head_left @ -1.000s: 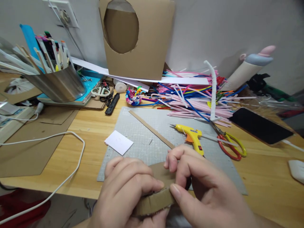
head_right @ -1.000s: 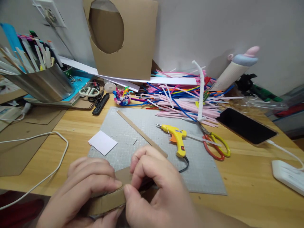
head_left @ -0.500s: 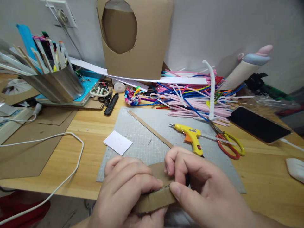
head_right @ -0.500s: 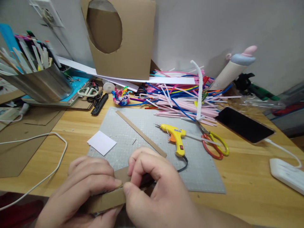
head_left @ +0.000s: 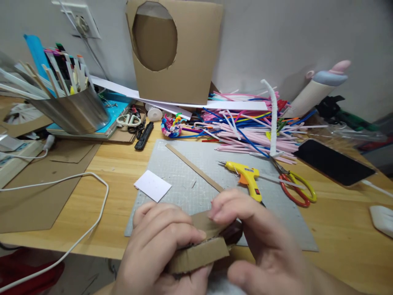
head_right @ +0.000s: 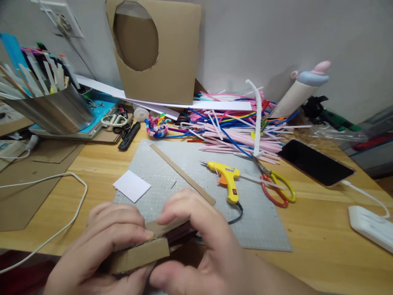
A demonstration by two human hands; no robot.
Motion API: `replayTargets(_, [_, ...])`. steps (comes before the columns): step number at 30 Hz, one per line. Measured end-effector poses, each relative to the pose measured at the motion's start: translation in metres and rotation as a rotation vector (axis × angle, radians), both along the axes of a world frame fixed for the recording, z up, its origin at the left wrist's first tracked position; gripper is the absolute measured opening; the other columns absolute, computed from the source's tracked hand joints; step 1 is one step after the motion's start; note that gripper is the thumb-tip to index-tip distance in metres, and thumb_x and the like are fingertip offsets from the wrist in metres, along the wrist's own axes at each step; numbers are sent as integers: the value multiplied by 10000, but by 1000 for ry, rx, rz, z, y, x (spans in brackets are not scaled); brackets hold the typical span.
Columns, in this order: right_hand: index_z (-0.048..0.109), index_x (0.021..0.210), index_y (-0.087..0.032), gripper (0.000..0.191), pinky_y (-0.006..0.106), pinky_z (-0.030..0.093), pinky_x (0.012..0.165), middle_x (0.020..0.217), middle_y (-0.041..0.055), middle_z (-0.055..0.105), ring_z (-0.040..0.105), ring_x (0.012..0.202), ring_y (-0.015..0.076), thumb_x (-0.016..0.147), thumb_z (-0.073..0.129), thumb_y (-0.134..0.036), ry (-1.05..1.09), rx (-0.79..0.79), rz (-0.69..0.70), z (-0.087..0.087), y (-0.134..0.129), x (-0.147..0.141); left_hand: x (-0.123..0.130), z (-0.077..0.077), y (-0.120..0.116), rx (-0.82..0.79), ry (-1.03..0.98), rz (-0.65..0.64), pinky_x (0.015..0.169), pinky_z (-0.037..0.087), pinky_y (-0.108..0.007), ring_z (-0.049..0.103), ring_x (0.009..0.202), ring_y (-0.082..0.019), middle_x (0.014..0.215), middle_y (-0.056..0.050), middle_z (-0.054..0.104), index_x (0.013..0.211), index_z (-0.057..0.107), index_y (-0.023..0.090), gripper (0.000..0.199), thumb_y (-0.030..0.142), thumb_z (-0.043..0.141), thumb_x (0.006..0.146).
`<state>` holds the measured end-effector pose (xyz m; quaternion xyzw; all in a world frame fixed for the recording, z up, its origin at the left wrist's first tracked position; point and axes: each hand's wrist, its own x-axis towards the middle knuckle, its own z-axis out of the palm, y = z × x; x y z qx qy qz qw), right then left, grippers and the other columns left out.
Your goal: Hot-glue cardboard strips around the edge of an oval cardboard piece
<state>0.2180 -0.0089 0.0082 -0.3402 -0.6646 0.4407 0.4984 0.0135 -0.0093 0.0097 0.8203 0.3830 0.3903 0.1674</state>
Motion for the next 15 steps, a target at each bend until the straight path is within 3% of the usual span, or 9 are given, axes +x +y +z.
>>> replayTargets(2, [674, 1155, -273, 330, 301, 566, 766, 978, 44, 708, 672, 893, 204, 857, 814, -294, -59, 88, 78, -3, 2, 1, -3, 0, 0, 2, 15, -19, 757, 465, -343, 680, 774, -141, 830, 52, 697, 959, 571, 246, 236, 132, 708, 804])
replayTargets(5, [701, 1124, -244, 230, 313, 572, 803, 938, 50, 746, 710, 859, 184, 907, 772, -264, -84, 155, 110, -3, 6, 0, -6, 0, 1, -6, 36, -38, 763, 459, -341, 678, 789, -134, 841, 54, 691, 981, 579, 245, 223, 138, 691, 822])
replayTargets(12, [720, 1062, -238, 167, 300, 600, 763, 927, 62, 771, 744, 842, 187, 904, 775, -237, -49, 147, 103, -2, 7, -4, -9, 0, 3, -49, 38, -59, 777, 467, -346, 683, 809, -151, 865, 44, 697, 1000, 589, 254, 231, 160, 715, 831])
replayTargets(15, [721, 1073, -239, 191, 292, 599, 738, 912, 61, 760, 735, 827, 186, 893, 785, -236, -33, 144, 93, -4, 7, -5, -10, 0, 4, -53, 6, -56, 738, 484, -330, 690, 787, -150, 838, 42, 703, 979, 605, 260, 159, 300, 735, 897])
